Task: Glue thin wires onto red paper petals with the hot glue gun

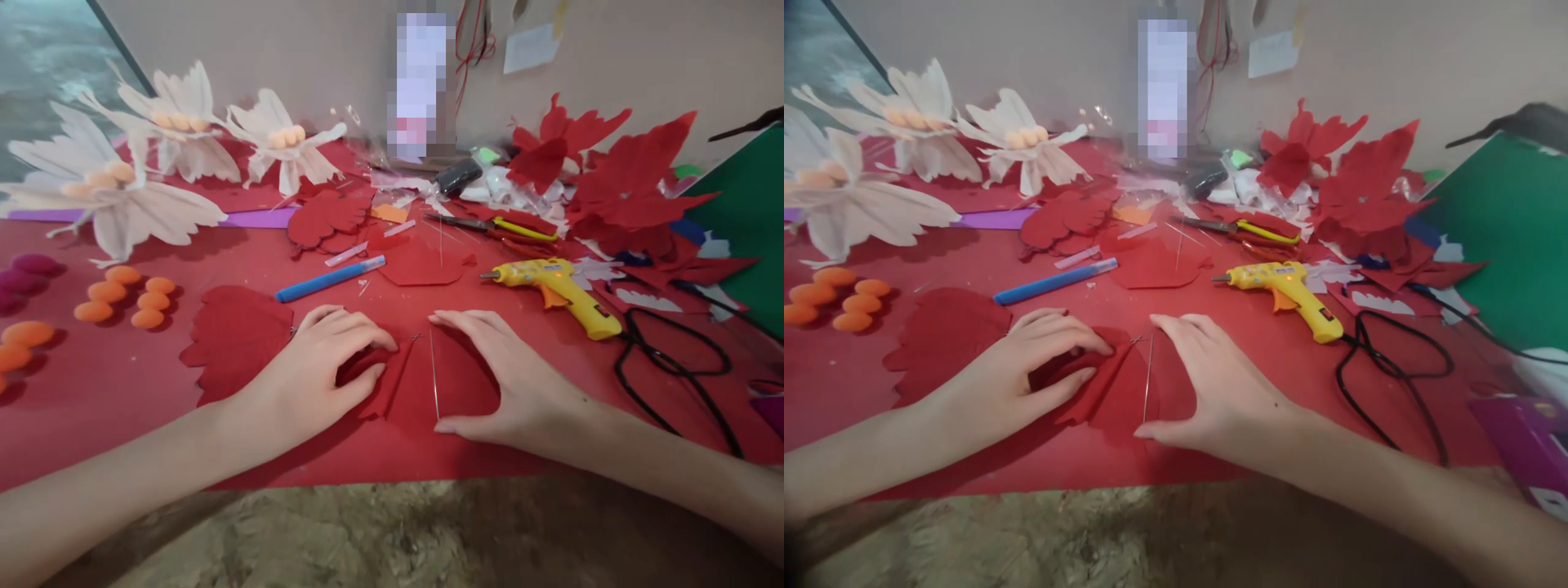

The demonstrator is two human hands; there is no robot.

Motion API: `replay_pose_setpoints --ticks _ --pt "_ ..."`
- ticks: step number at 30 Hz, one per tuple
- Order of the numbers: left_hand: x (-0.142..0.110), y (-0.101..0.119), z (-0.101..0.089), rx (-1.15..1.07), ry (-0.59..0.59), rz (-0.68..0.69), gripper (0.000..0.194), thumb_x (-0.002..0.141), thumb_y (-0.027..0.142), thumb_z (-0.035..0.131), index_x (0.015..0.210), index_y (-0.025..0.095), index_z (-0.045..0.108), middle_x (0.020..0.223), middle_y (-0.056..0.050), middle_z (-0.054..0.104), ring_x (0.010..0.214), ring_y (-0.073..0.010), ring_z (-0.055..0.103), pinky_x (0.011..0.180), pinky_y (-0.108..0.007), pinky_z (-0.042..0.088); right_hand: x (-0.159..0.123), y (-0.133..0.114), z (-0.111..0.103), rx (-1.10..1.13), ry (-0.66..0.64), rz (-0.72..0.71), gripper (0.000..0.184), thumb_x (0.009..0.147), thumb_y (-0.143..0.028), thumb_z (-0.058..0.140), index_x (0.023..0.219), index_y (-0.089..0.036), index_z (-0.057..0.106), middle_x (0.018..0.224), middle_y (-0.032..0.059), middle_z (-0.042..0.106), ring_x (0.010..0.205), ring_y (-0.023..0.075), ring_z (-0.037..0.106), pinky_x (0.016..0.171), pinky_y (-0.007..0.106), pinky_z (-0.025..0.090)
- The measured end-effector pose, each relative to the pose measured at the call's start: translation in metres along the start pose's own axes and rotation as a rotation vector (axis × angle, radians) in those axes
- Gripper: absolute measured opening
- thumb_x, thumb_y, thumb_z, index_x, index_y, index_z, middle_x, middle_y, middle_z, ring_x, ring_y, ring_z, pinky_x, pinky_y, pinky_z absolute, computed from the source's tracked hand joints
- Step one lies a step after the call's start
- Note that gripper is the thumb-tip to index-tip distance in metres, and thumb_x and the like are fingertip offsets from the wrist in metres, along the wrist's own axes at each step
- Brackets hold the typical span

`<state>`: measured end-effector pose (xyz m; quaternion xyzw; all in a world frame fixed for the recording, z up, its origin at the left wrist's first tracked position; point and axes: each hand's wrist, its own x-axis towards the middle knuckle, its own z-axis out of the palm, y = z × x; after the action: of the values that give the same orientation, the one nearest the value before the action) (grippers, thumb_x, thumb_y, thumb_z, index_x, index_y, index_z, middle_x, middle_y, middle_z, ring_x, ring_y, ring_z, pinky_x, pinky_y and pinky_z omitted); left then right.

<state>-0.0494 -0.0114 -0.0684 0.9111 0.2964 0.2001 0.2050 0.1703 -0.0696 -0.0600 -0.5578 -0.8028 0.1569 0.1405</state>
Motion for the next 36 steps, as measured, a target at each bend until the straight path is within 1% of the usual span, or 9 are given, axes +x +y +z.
replay_pose_setpoints --ticks 3,8,13,16,21,25,28,31,36 --pt "-0.001 -0.002 0.003 0.003 0.029 0.035 0.019 0.080 0.017 0.040 0.090 0.021 0.056 0.090 0.001 0.063 0.088 -0.0160 0.056 0.095 -0.037 0.032 -0.001 0.000 -0.001 -0.034 0.003 -0.029 0.082 0.063 -0.055 0.065 0.126 -0.009 0.041 0.124 0.0189 0.051 0.114 0.0303 0.049 0.091 0.051 0.046" --pt "-0.001 -0.001 0.001 -0.003 0.006 0.026 0.020 0.080 0.016 0.039 0.090 0.020 0.056 0.089 0.000 0.063 0.087 -0.0160 0.056 0.096 -0.038 0.032 -0.004 0.001 0.000 -0.129 0.064 -0.166 0.084 0.064 -0.057 0.065 0.127 -0.010 0.038 0.122 0.0185 0.053 0.111 0.0307 0.051 0.088 0.051 0.047" --pt "-0.002 -0.001 0.001 0.003 0.016 0.022 0.020 0.080 0.016 0.040 0.091 0.021 0.056 0.089 0.000 0.063 0.088 -0.0156 0.056 0.097 -0.038 0.032 -0.006 0.000 0.000 -0.240 0.111 -0.260 0.079 0.068 -0.053 0.063 0.126 -0.006 0.037 0.117 0.0192 0.057 0.107 0.0295 0.053 0.085 0.046 0.049" --pt "0.000 0.002 -0.002 0.001 -0.013 -0.013 0.020 0.080 0.017 0.039 0.089 0.020 0.056 0.089 0.000 0.063 0.088 -0.0160 0.056 0.097 -0.038 0.032 -0.006 0.000 0.000 -0.272 0.150 -0.280 0.077 0.070 -0.052 0.060 0.127 -0.005 0.037 0.116 0.0195 0.057 0.104 0.0291 0.053 0.085 0.045 0.048" --pt "0.004 0.007 -0.007 0.000 -0.086 -0.055 0.021 0.081 0.018 0.037 0.087 0.018 0.057 0.088 -0.003 0.063 0.089 -0.0173 0.056 0.096 -0.040 0.033 -0.004 0.001 -0.002 -0.239 0.189 -0.287 0.074 0.074 -0.050 0.057 0.132 -0.011 0.033 0.119 0.0173 0.055 0.107 0.0289 0.052 0.087 0.048 0.046" --pt "0.003 0.006 -0.007 -0.004 -0.078 -0.050 0.022 0.081 0.018 0.037 0.089 0.017 0.058 0.090 -0.003 0.063 0.090 -0.0171 0.056 0.096 -0.040 0.032 -0.001 0.003 -0.001 -0.234 0.180 -0.318 0.079 0.073 -0.055 0.056 0.132 -0.009 0.031 0.119 0.0175 0.056 0.108 0.0289 0.051 0.087 0.047 0.046" --pt "0.003 0.006 -0.006 -0.006 -0.082 -0.056 0.021 0.081 0.018 0.038 0.089 0.017 0.058 0.090 -0.003 0.063 0.089 -0.0168 0.056 0.096 -0.040 0.032 0.000 0.003 0.002 -0.258 0.157 -0.293 0.083 0.070 -0.059 0.056 0.131 -0.007 0.034 0.116 0.0171 0.057 0.107 0.0296 0.050 0.086 0.046 0.046" --pt "0.004 0.007 -0.006 -0.008 -0.089 -0.070 0.021 0.081 0.019 0.038 0.089 0.018 0.058 0.090 -0.002 0.063 0.089 -0.0168 0.056 0.096 -0.039 0.032 -0.001 0.003 0.004 -0.267 0.130 -0.274 0.082 0.070 -0.059 0.057 0.130 -0.008 0.036 0.116 0.0177 0.056 0.108 0.0299 0.049 0.086 0.046 0.046" --pt "0.005 0.008 -0.006 -0.005 -0.101 -0.086 0.021 0.080 0.019 0.039 0.088 0.019 0.058 0.090 -0.002 0.063 0.090 -0.0178 0.057 0.096 -0.039 0.032 -0.001 0.000 0.004 -0.241 0.126 -0.296 0.078 0.072 -0.056 0.055 0.131 -0.009 0.035 0.118 0.0175 0.054 0.109 0.0290 0.049 0.087 0.046 0.044"
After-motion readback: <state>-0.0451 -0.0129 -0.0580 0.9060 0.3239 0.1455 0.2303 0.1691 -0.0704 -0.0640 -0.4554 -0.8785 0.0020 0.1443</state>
